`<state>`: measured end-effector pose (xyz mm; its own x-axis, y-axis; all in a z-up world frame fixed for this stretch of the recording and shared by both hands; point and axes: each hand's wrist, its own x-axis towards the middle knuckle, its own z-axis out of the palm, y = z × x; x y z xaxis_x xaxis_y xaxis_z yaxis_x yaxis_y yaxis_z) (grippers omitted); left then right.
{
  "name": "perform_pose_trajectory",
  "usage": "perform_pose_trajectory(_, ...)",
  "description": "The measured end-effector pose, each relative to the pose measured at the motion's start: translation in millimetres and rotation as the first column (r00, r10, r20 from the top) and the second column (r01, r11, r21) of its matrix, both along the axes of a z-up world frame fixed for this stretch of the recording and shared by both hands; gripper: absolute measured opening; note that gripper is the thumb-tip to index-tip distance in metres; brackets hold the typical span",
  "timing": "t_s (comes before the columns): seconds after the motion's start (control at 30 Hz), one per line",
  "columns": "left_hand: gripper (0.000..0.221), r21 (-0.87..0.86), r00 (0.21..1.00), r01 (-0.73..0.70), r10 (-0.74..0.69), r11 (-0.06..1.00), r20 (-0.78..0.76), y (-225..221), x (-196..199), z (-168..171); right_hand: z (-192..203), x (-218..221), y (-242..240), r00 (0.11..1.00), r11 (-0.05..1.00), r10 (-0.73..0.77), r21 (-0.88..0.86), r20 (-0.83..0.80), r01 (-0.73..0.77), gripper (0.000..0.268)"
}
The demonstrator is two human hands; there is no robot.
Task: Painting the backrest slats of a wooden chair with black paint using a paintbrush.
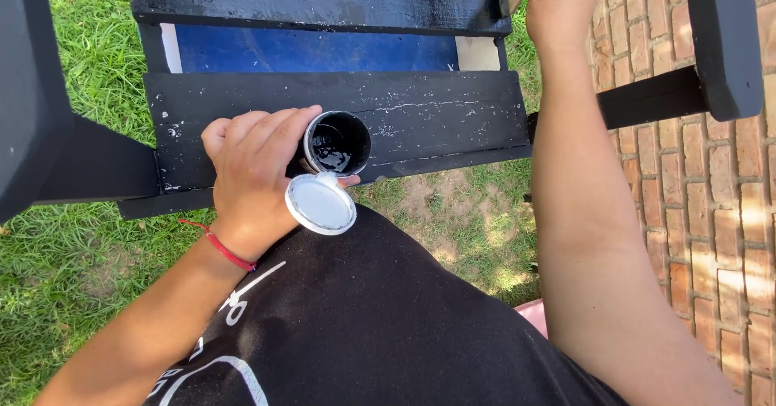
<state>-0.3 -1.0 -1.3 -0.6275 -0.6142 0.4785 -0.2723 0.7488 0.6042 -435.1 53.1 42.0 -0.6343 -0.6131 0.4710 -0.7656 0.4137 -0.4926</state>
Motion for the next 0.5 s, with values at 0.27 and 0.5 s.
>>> perform_pose_trajectory(0.27, 0.073, 0.019, 1.0, 0.014, -0.015, 1.0, 0.025, 0.2, 0.4, 0.9, 28.5, 4.0, 12.6, 0.998, 0.924, -0.025, 0.383, 0.063, -0.001, 0.009)
perform_pose_trajectory(0.5, 0.073, 0.005, 1.0, 0.024, -0.024, 1.0, -0.004, -1.8, 1.7, 1.0, 41.9, 27.0, 22.1, 0.998, 0.879, 0.007, 0.475, 0.064, -0.036, 0.013)
